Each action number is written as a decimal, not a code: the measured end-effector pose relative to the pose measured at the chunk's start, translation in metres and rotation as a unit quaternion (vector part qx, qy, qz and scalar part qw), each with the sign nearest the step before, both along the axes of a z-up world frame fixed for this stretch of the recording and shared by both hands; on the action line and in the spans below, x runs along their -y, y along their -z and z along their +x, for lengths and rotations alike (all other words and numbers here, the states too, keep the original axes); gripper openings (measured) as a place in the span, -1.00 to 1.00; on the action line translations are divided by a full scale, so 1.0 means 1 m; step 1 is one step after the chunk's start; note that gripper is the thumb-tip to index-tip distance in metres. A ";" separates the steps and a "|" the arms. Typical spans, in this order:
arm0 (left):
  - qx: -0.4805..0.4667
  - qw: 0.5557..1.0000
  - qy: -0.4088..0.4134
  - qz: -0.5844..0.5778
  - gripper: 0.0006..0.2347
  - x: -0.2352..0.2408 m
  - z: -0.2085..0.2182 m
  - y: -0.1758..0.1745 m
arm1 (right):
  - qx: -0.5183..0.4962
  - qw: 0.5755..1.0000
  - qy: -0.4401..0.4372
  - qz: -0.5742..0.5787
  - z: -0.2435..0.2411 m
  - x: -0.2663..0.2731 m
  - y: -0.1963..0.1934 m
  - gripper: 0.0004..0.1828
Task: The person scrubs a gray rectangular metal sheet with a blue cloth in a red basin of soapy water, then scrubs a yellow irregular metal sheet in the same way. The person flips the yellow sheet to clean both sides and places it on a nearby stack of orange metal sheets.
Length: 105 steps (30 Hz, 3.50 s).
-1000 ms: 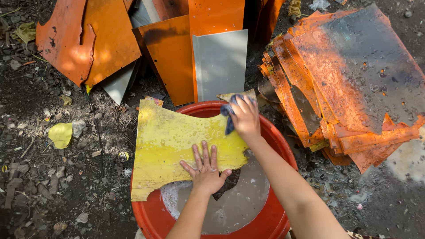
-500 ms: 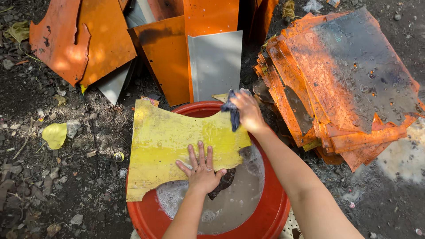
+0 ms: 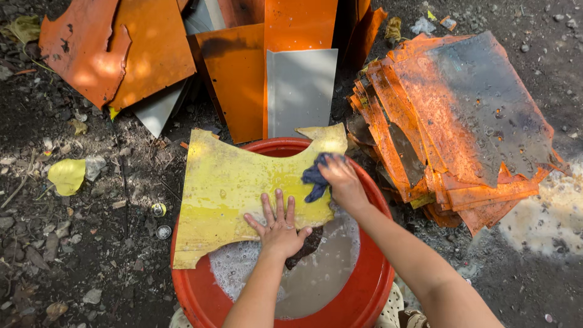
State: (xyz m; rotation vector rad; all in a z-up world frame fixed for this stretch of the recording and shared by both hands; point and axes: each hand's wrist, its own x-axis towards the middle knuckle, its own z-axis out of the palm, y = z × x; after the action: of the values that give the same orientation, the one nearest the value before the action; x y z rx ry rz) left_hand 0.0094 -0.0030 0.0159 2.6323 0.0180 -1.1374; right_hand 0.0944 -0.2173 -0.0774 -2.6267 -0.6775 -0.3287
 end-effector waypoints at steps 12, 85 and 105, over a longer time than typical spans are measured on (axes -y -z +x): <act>-0.008 1.000 0.000 -0.005 -0.18 0.005 0.002 0.001 | 0.030 0.993 0.117 -0.003 0.027 -0.052 0.026 -0.23; 0.646 0.744 0.163 -0.050 -0.85 -0.083 0.043 -0.218 | -0.330 0.555 0.326 0.690 -0.184 0.072 0.056 -0.71; 0.328 0.937 -0.118 -0.018 -0.63 -0.107 0.121 0.037 | -0.529 0.819 0.104 -0.197 -0.226 -0.029 0.061 -0.42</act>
State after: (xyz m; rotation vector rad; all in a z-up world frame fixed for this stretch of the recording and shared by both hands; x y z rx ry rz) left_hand 0.1304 0.1040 -0.0207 2.7442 0.1711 -0.1503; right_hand -0.1318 -0.1883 -0.1381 -2.6594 -0.0499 1.2697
